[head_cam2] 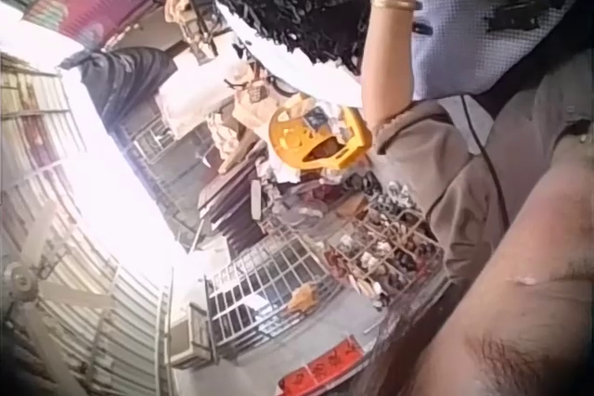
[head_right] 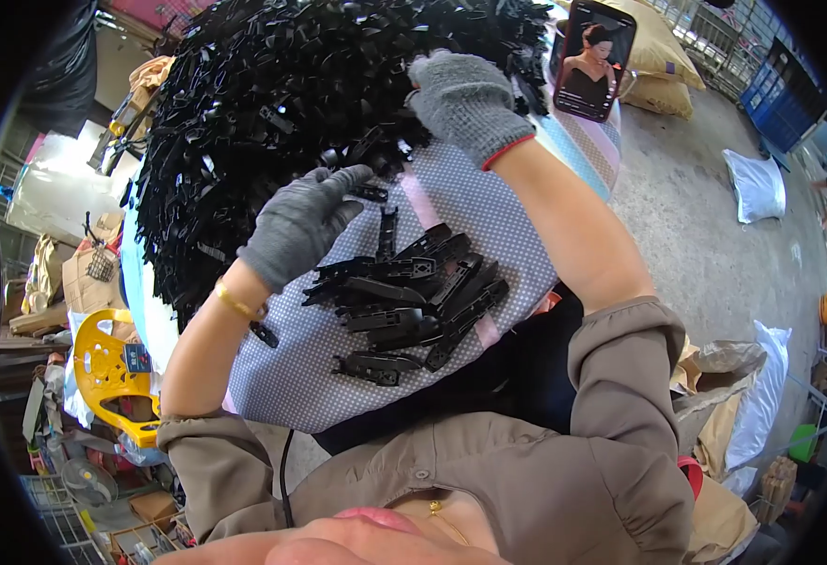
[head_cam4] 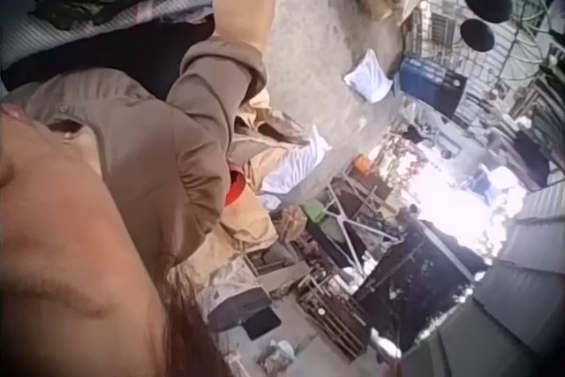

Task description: Sorting and attaching small black synthetic hair components to clips at a workstation.

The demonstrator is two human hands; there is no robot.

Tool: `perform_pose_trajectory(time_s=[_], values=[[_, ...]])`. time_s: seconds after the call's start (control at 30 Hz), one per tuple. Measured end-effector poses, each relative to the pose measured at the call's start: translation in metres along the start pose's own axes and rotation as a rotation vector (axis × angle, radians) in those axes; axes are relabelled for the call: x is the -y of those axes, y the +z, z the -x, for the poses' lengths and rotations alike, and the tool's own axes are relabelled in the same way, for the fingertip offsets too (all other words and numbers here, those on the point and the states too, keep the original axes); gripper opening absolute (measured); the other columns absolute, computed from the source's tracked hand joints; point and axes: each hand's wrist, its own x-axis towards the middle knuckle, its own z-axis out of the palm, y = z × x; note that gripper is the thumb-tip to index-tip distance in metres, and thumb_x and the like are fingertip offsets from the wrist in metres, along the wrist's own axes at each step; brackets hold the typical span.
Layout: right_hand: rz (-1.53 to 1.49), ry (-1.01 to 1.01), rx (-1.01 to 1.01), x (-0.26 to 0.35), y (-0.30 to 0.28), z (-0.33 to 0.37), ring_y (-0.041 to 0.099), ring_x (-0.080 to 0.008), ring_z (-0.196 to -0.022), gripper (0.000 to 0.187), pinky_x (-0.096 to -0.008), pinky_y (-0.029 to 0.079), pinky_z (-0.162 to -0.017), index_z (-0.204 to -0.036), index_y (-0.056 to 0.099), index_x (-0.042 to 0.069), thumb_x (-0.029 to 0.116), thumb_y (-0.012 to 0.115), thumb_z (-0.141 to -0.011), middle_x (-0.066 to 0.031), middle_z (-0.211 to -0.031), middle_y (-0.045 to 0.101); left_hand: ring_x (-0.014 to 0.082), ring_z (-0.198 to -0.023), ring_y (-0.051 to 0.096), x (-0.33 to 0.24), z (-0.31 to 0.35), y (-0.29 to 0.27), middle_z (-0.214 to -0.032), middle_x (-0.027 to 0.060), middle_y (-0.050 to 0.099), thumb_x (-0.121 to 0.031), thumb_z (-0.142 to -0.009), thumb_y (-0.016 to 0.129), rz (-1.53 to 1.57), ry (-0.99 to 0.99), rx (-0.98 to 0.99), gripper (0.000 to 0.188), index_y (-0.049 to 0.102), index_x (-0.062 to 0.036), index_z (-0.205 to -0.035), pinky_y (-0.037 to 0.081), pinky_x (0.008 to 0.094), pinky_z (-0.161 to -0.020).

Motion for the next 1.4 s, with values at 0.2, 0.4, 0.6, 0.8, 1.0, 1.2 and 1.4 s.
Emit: perform_pose_trajectory(time_s=[0.2,0.4,0.6,0.8,1.0,1.2,1.4], values=[[-0.464,-0.191,-0.249,0.014,0.008,0.003,0.061,-0.0306,-0.085,0.023,-0.038,0.049,-0.077,-0.085,0.062,0.009,0.026,0.063,-0.07,-0.0133,-0.083,0.062,0.0312,-0.077,0.059,-0.01,-0.002,0.021,-0.086,0.0123,0.061,-0.026,-0.083,0.055,-0.219,-0.179,0.147,0.027,0.058,-0.0111,-0.106,0.048,0.0419,-0.068],[-0.786,-0.16,0.139,0.02,0.001,0.025,0.063,-0.025,-0.087,0.031,-0.0329,0.05,-0.08,-0.104,0.064,0.011,0.019,0.06,-0.074,-0.0121,-0.093,0.065,0.0271,-0.092,0.056,-0.014,0.004,0.019,-0.099,0.0085,0.057,-0.021,-0.075,0.064,-0.323,-0.064,0.032,0.023,0.059,-0.009,-0.095,0.05,0.0381,-0.07],[-1.263,-0.125,0.284,0.052,-0.013,0.038,0.06,-0.0133,-0.08,0.021,-0.0271,0.049,-0.073,-0.098,0.061,0.004,0.013,0.059,-0.078,-0.0072,-0.084,0.063,0.0106,-0.058,0.053,-0.008,0.028,0.008,-0.071,0.0025,0.058,-0.014,-0.087,0.057,0.624,-0.37,-0.158,0.017,0.056,-0.0054,-0.102,0.045,0.0245,-0.055],[-1.425,0.062,0.362,0.055,-0.003,0.039,0.059,-0.0108,-0.071,0.013,-0.0238,0.048,-0.065,-0.091,0.064,0.002,0.011,0.059,-0.083,-0.0052,-0.078,0.064,0.003,-0.062,0.047,0.003,0.027,0.002,-0.076,-0.0024,0.056,-0.013,-0.089,0.055,1.018,-0.447,-0.125,0.026,0.054,-0.0026,-0.112,0.04,0.0165,-0.056],[-1.71,0.259,0.525,0.056,-0.012,0.038,0.058,-0.0118,-0.063,0.013,-0.0235,0.047,-0.057,-0.085,0.065,0.001,0.013,0.06,-0.084,-0.0052,-0.073,0.064,0.0028,-0.064,0.047,0.01,0.03,-0.006,-0.077,-0.0033,0.057,-0.019,-0.089,0.055,1.0,-0.443,-0.127,0.03,0.059,-0.0045,-0.115,0.038,0.0162,-0.056],[-1.818,0.211,0.571,0.049,-0.01,0.044,0.057,-0.0118,-0.065,0.019,-0.0246,0.05,-0.062,-0.092,0.063,-0.002,0.011,0.066,-0.079,-0.0063,-0.076,0.061,-0.0004,-0.052,0.039,0.008,0.029,-0.004,-0.064,-0.0073,0.049,-0.019,-0.09,0.053,1.024,-0.397,-0.177,0.03,0.059,-0.0019,-0.113,0.033,0.0142,-0.049],[-1.541,0.116,0.511,0.056,-0.018,0.044,0.06,-0.011,-0.069,0.017,-0.0241,0.05,-0.063,-0.091,0.065,0.0,0.015,0.065,-0.082,-0.0059,-0.077,0.062,-0.0006,-0.052,0.037,0.009,0.034,-0.019,-0.064,-0.0074,0.049,-0.022,-0.09,0.053,1.063,-0.511,-0.057,0.032,0.058,-0.0023,-0.115,0.032,0.014,-0.049]])
